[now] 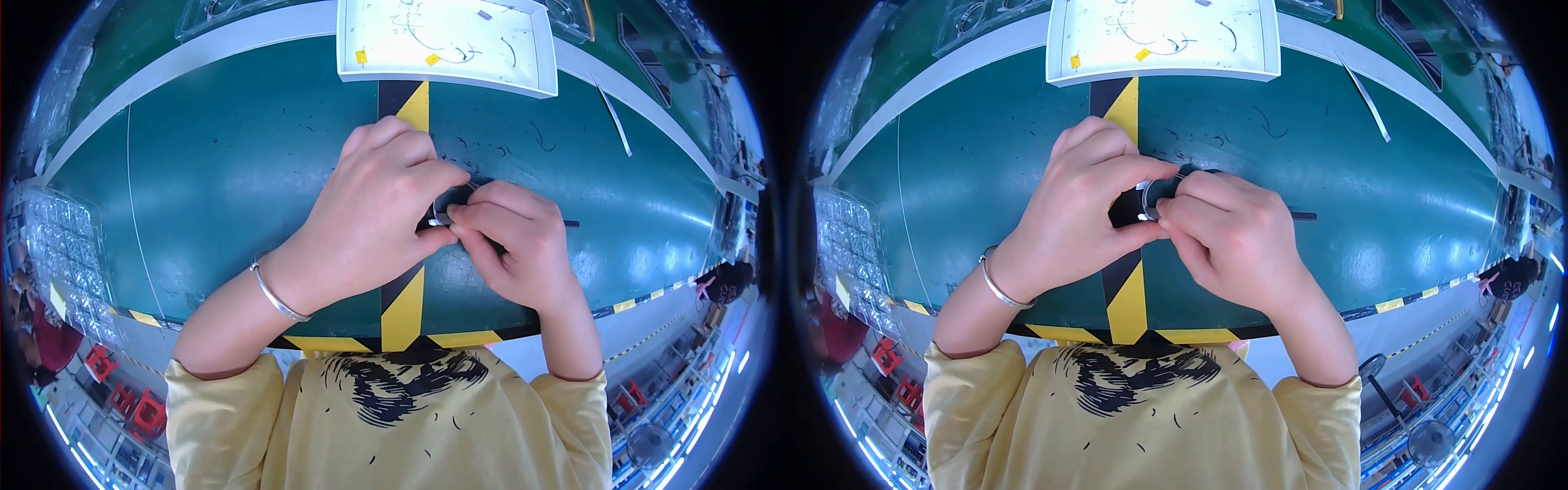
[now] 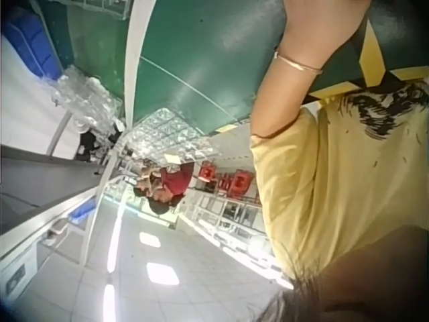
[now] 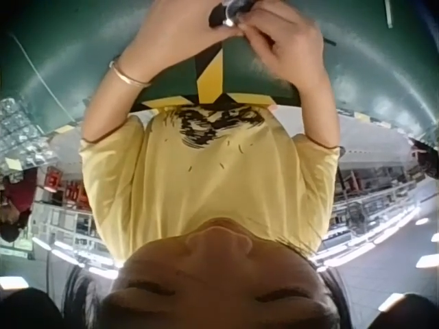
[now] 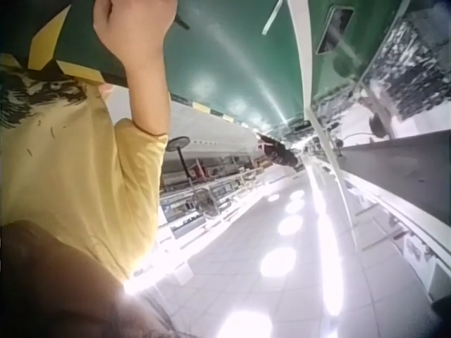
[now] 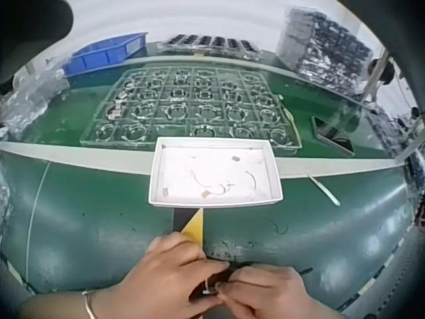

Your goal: The person assembles small electronic components into a circular housing at a workbench, using tweezers to manipulate the parts.

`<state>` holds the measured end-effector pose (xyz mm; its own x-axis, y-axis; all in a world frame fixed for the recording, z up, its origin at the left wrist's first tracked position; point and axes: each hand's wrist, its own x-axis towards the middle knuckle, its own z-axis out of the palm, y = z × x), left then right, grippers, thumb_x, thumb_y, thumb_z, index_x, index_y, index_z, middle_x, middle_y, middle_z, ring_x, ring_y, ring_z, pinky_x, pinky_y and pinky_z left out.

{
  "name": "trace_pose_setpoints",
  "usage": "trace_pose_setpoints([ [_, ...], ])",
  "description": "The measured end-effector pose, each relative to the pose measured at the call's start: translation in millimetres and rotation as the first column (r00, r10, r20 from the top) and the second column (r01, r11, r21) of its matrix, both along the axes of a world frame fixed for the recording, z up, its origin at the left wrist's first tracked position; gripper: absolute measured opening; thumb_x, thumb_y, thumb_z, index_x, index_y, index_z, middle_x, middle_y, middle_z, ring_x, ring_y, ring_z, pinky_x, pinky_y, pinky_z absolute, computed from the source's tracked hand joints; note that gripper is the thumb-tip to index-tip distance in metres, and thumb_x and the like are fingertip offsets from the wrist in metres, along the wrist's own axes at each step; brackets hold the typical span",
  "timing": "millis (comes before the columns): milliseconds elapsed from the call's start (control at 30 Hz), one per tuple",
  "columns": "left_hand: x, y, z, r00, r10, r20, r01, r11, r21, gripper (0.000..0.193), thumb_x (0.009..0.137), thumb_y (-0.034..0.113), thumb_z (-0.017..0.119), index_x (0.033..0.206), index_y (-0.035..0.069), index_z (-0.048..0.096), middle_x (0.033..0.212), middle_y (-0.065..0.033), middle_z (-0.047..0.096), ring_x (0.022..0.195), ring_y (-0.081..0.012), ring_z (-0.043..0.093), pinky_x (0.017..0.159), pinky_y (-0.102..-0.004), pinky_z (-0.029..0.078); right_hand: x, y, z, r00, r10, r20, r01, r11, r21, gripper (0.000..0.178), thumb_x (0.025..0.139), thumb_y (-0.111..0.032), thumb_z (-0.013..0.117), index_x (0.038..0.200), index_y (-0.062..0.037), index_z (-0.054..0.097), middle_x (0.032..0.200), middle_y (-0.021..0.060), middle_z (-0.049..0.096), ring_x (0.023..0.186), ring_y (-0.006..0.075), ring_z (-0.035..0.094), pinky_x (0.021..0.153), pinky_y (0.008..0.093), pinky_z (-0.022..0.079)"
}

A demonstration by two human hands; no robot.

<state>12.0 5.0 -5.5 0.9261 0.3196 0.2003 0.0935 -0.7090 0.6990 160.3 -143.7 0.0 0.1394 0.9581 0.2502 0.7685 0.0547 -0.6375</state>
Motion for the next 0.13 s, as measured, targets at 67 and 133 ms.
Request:
trace_pose_setpoints([
  [67,-0.1,-1.3,-1.2,1.0,-0.004,-0.003,0.004,1.0,-0.01,0.047,0.062,0.017,0.09,0.107,0.01,0.075,0.091,-0.0054,0.059,0.098,-0.0274,0.056,0.092,-0.0422,0.043,0.4,-0.7,0.4,0.999,0.04,-0.029,-0.041,0.998,-0.04,0.015,0.076,0.005,0.075,0.089,-0.0016,0.073,0.083,0.0111,0.066,0.068,0.0268,0.065,0.058,0.0352,0.051],
  [133,0.2,-1.8,-1.5,1.0,0.012,0.007,-0.012,1.0,0.007,0.047,0.063,0.018,0.09,0.107,0.011,0.075,0.092,-0.0059,0.059,0.099,-0.0271,0.056,0.095,-0.0424,0.042,-6.5,2.4,0.5,0.998,-0.05,0.03,0.05,0.999,0.001,0.015,0.075,0.004,0.076,0.089,-0.0025,0.073,0.084,0.0105,0.067,0.068,0.0275,0.065,0.059,0.0354,0.052],
])
